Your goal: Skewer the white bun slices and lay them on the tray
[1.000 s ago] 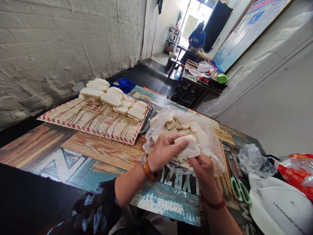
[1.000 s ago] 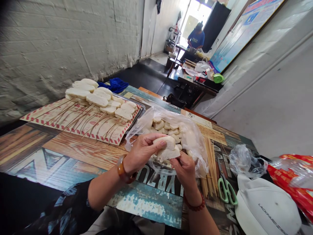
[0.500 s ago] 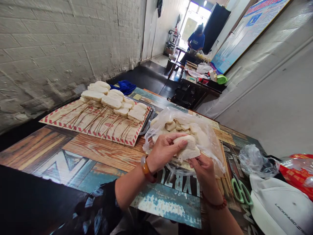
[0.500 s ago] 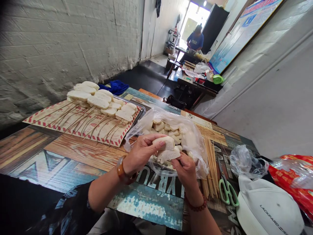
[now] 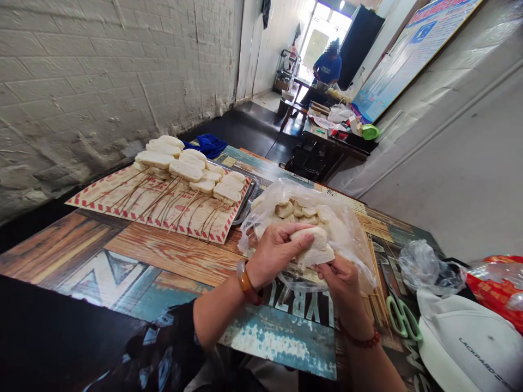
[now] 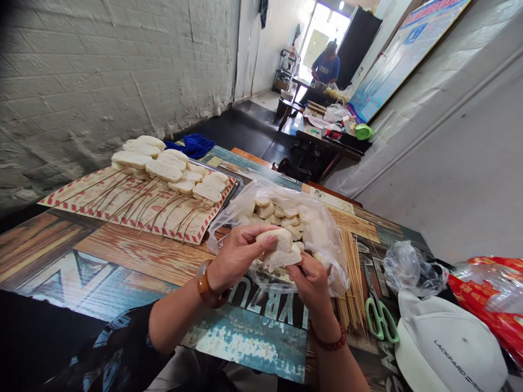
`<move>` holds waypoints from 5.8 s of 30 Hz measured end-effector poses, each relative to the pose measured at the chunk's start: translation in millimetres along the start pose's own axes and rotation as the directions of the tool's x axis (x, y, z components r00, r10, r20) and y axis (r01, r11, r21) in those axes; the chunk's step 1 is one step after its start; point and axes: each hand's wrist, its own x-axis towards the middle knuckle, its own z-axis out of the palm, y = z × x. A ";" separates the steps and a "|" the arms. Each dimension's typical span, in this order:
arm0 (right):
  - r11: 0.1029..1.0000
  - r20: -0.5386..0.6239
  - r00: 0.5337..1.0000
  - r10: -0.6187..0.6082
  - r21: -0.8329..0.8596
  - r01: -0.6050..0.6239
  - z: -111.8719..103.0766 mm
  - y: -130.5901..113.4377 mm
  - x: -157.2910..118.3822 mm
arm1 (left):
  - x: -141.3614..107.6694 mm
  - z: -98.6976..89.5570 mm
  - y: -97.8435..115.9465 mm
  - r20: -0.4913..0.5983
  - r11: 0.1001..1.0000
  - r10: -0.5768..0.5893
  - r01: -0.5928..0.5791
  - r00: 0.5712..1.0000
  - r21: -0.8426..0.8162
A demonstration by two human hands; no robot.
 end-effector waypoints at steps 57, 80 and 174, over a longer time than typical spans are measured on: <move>0.910 0.076 0.958 0.275 0.302 -0.285 26.0 -7.8 5.3 | 27.9 -8.4 -15.3 -0.178 0.984 -0.152 0.132 0.972 -0.119; 0.854 0.134 0.947 0.292 0.409 -0.321 19.6 -10.9 9.0 | 21.8 4.0 -16.9 -0.054 0.971 -0.207 0.198 0.977 -0.133; 0.826 0.243 0.892 0.380 0.344 -0.446 -6.1 -2.8 3.6 | 32.8 -34.6 -6.5 -0.210 0.951 -0.024 -0.043 0.977 -0.305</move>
